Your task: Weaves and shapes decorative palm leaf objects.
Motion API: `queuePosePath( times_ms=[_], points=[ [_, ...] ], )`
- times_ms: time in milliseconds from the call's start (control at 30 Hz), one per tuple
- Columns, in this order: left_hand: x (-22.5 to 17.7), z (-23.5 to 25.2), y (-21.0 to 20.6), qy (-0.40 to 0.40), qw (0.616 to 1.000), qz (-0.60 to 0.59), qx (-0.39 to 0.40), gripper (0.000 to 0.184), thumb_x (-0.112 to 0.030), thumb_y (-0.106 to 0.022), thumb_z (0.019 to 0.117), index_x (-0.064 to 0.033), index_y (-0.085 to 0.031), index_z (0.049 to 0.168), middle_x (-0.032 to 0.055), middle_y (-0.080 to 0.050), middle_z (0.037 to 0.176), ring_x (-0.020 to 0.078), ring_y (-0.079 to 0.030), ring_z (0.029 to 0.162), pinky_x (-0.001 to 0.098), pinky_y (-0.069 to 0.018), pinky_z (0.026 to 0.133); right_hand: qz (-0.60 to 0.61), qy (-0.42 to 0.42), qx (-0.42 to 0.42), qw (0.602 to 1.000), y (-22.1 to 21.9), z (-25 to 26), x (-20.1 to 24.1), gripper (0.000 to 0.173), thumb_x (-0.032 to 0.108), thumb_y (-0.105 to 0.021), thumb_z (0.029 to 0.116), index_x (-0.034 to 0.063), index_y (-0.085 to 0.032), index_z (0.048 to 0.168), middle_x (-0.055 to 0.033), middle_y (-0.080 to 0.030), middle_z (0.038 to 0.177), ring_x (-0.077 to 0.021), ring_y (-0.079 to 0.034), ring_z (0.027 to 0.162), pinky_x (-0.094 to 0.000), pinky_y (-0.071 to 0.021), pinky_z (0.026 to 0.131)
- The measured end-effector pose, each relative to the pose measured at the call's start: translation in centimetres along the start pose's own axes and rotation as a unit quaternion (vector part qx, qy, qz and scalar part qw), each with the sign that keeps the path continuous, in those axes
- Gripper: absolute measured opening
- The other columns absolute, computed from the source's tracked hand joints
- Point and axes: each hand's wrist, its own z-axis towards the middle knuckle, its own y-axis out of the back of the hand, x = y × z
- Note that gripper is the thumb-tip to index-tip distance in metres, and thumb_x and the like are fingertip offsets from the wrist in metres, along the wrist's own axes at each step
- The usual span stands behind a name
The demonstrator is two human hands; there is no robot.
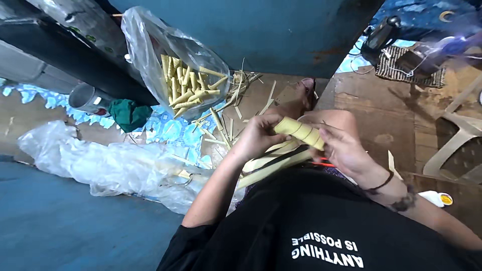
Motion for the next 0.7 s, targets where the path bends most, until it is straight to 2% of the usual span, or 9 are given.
queuePosePath(
  times_ms=[67, 167, 200, 333, 400, 467, 600, 633, 700],
  points=[
    [0.0, 0.0, 0.0, -0.002, 1.000, 0.008, 0.004, 0.016, 0.003, -0.079, 0.0827, -0.0010, -0.069, 0.095, 0.0035, -0.068, 0.075, 0.0057, -0.061, 0.060, 0.0215, -0.0528, 0.056, 0.044, -0.040, -0.008, 0.998, 0.0, -0.2, 0.2, 0.034, 0.021, -0.036, 0.1113, 0.0088, -0.065, 0.123, -0.0004, -0.072, 0.079, -0.0057, -0.068, 0.062, -0.0194, -0.0585, 0.060],
    [0.0, 0.0, 0.4, -0.001, 1.000, 0.007, 0.004, 0.017, 0.004, -0.079, 0.0826, -0.0013, -0.069, 0.096, 0.0033, -0.069, 0.084, 0.0049, -0.062, 0.064, 0.0202, -0.0542, 0.060, -0.262, 0.204, -0.046, 0.942, 0.3, -0.9, -1.4, 0.041, 0.022, -0.063, 0.1007, 0.0025, -0.061, 0.136, -0.0048, -0.066, 0.119, -0.0089, -0.066, 0.103, -0.0273, -0.0587, 0.089],
    [0.1, 0.1, 0.4, -0.004, 1.000, 0.003, 0.005, 0.019, 0.004, -0.079, 0.0819, -0.0012, -0.070, 0.097, 0.0020, -0.070, 0.087, 0.0030, -0.062, 0.066, 0.0190, -0.0549, 0.062, -0.275, 0.219, -0.053, 0.935, 0.4, -1.0, -1.6, 0.041, 0.023, -0.064, 0.1007, 0.0022, -0.062, 0.136, -0.0057, -0.066, 0.118, -0.0089, -0.066, 0.101, -0.0272, -0.0594, 0.088],
    [0.1, 0.2, 0.3, -0.005, 1.000, 0.004, 0.020, 0.016, 0.004, -0.078, 0.0834, -0.0001, -0.070, 0.097, 0.0025, -0.070, 0.087, 0.0034, -0.064, 0.069, 0.0200, -0.0559, 0.065, 0.020, -0.032, -0.050, 0.998, 0.4, -1.3, -0.3, 0.035, 0.019, -0.034, 0.1121, 0.0082, -0.065, 0.126, -0.0012, -0.071, 0.079, -0.0040, -0.064, 0.057, -0.0166, -0.0544, 0.053],
    [0.1, 0.4, 0.3, -0.002, 1.000, 0.008, 0.018, 0.017, 0.003, -0.079, 0.0831, -0.0009, -0.070, 0.097, 0.0022, -0.070, 0.087, 0.0032, -0.063, 0.068, 0.0199, -0.0552, 0.064, -0.130, 0.084, -0.058, 0.986, 0.7, -1.6, -1.2, 0.030, 0.015, -0.051, 0.1060, 0.0068, -0.062, 0.133, -0.0004, -0.073, 0.097, -0.0039, -0.069, 0.078, -0.0203, -0.0592, 0.071],
    [0.1, 0.4, 0.3, -0.002, 1.000, 0.011, 0.016, 0.019, 0.002, -0.079, 0.0824, -0.0009, -0.069, 0.098, 0.0026, -0.070, 0.094, 0.0024, -0.063, 0.070, 0.0192, -0.0552, 0.064, -0.284, 0.213, -0.057, 0.933, 1.0, -1.8, -2.1, 0.048, 0.024, -0.067, 0.0987, 0.0017, -0.058, 0.140, -0.0081, -0.067, 0.120, -0.0103, -0.067, 0.104, -0.0285, -0.0590, 0.090],
    [-0.1, 0.6, 0.3, -0.011, 1.000, 0.002, 0.022, 0.019, 0.003, -0.079, 0.0822, -0.0005, -0.069, 0.098, 0.0024, -0.070, 0.095, 0.0021, -0.063, 0.072, 0.0191, -0.0554, 0.066, 0.069, -0.024, -0.008, 0.997, 0.6, -2.2, -0.2, 0.033, 0.024, -0.033, 0.1125, 0.0129, -0.063, 0.114, 0.0007, -0.071, 0.076, -0.0037, -0.064, 0.058, -0.0168, -0.0549, 0.055],
    [-0.1, 0.7, 0.3, -0.011, 1.000, 0.000, 0.022, 0.018, 0.003, -0.078, 0.0825, -0.0010, -0.069, 0.097, 0.0020, -0.070, 0.094, 0.0022, -0.063, 0.072, 0.0191, -0.0552, 0.066, 0.100, -0.045, -0.011, 0.994, 0.6, -2.1, -0.1, 0.036, 0.027, -0.031, 0.1126, 0.0128, -0.064, 0.112, -0.0007, -0.071, 0.074, -0.0049, -0.064, 0.056, -0.0175, -0.0549, 0.054],
    [-0.2, 0.8, 0.3, -0.004, 1.000, -0.004, 0.022, 0.018, 0.003, -0.078, 0.0829, -0.0010, -0.068, 0.097, 0.0019, -0.069, 0.089, 0.0035, -0.064, 0.071, 0.0204, -0.0557, 0.066, -0.070, 0.076, -0.042, 0.994, 0.7, -2.3, -0.8, 0.031, 0.016, -0.049, 0.1067, 0.0101, -0.061, 0.135, 0.0002, -0.074, 0.101, -0.0052, -0.070, 0.080, -0.0216, -0.0601, 0.073]
  ],
)
